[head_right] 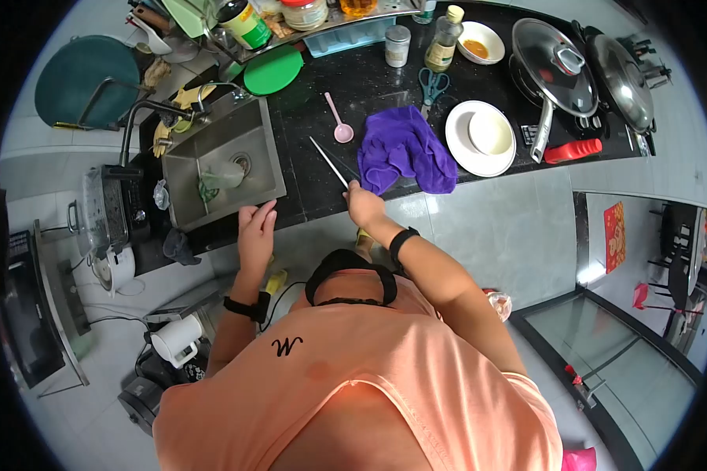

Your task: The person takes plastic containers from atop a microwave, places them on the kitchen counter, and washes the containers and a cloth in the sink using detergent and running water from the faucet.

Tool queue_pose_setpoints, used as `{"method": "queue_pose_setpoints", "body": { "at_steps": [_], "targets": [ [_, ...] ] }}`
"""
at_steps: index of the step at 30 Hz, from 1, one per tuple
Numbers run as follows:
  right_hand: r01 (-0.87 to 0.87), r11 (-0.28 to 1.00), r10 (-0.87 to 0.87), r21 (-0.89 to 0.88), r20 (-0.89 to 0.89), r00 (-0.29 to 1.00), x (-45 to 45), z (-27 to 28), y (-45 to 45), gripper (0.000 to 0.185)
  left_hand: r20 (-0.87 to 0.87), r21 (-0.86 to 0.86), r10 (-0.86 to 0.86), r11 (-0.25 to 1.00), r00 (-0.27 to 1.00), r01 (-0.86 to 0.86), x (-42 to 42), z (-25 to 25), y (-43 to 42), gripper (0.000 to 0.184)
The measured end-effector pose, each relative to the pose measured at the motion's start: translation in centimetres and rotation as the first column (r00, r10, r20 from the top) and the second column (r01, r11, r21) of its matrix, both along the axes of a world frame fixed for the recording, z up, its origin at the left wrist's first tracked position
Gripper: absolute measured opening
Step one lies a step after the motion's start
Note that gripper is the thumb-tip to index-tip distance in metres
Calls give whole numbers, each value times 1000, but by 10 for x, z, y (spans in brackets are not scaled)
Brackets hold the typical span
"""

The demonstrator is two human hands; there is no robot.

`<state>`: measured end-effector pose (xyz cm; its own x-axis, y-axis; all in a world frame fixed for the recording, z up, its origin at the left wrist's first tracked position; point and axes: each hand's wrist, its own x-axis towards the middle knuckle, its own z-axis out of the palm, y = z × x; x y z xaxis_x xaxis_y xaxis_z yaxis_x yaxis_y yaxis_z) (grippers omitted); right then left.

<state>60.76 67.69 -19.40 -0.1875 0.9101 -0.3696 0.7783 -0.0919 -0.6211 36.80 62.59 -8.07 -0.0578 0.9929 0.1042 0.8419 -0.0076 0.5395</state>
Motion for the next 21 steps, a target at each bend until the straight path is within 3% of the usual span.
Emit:
{"method": "queue_pose_setpoints", "body": {
  "at_steps": [3,5,6,7,9,11,13,14,15,16,17,20,21],
  "targets": [
    [-15,1000,15,13,2,1000,-11,2,14,30,90,-102,5,995,996,5,6,-6,3,25],
    [73,992,-71,103,-20,997,-16,3,17,36,270,-277,125,960,955,-48,14,-9,3,26],
    [118,992,-117,51,-14,993,-15,7,18,41,388,-316,113,949,915,17,13,-25,3,25],
    [147,988,-147,48,-4,989,-13,19,17,41,397,-320,87,946,914,49,16,-29,6,25],
    [201,955,-176,218,-130,976,-5,35,9,37,578,-324,-15,914,816,246,34,-39,10,24],
    [148,918,31,367,-439,898,6,36,-1,30,625,-317,-147,850,767,421,56,-49,14,28],
    [154,987,-93,45,-621,778,23,82,-19,26,716,-307,-95,847,692,435,85,-46,16,27],
    [217,972,-129,87,-574,809,32,83,-30,26,674,-256,-209,834,709,489,96,-44,19,29],
    [269,954,-162,133,-527,834,44,83,-40,25,788,-275,-128,802,602,530,114,-39,17,31],
    [327,945,-286,6,-474,833,56,90,-48,26,811,-298,-120,758,573,581,128,-35,17,32],
    [396,918,-348,6,-466,813,69,86,-59,26,826,-322,-107,715,553,620,141,-33,18,32],
    [467,828,-533,-311,-695,482,106,85,-91,27,838,-305,-205,592,505,746,181,-40,18,31],
    [498,811,-547,-306,-699,461,120,85,-103,27,837,-302,-229,565,497,768,195,-41,19,31]
  ]
}}
